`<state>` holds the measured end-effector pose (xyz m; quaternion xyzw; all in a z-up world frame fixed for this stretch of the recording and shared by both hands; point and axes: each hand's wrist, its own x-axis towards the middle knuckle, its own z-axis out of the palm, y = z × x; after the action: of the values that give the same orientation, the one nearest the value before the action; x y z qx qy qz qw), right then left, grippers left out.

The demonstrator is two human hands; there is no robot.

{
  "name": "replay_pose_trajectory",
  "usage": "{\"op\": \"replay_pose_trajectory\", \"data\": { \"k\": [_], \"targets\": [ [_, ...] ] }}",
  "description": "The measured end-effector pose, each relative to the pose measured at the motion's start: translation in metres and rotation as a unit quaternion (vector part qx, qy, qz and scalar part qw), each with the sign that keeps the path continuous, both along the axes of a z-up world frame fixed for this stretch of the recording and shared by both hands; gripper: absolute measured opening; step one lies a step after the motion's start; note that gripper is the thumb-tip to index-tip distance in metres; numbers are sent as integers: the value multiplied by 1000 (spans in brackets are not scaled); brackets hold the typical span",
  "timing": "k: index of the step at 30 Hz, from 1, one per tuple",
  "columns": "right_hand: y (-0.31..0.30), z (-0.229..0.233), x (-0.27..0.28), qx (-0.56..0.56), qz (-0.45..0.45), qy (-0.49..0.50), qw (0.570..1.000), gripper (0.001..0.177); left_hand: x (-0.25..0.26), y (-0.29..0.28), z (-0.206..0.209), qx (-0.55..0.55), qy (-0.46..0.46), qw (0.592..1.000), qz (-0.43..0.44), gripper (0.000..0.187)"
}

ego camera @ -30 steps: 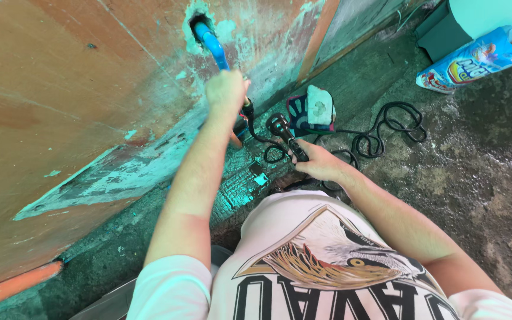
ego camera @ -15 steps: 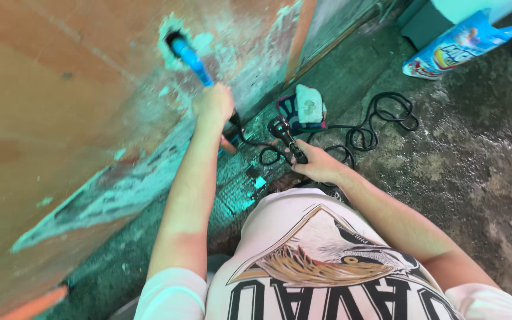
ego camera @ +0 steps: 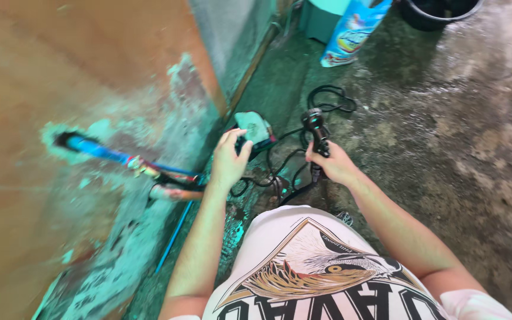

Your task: The person cleans clothes by hand in a small portable washing machine, rinses them with a sprayer, and stirs the water with their hands.

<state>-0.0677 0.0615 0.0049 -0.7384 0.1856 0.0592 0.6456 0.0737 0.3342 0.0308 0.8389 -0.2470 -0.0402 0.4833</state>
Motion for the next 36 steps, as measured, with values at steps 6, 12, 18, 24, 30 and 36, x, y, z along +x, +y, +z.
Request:
{"op": "replay_pose_trajectory", "data": {
  "k": [6,12,18,24,30,36],
  "targets": [
    [-118,13,-68,5,-132,-10,991,12,-16,-117,-17,-22,-64,996,-66,37],
    [-239,13,-133,-33,-114,-81,990,8,-36,-247,-10,-18,-25,995,-95,33],
    [-333,23,-158,-139,-157,-41,977,14,-68,-368,15,22,51,990,-129,35],
    [-401,34,-144,-155,-202,-28,967,16,-57,-459,-1,-44,-64,975,-207,30],
    [-471,26,-106,-128,-209,-64,967,12,-14,-556,-3,8,74,974,-212,33],
    [-546,-9,-56,-39,-246,-32,968,4,67,-675,-1,-119,-64,948,-289,29]
  ]
}}
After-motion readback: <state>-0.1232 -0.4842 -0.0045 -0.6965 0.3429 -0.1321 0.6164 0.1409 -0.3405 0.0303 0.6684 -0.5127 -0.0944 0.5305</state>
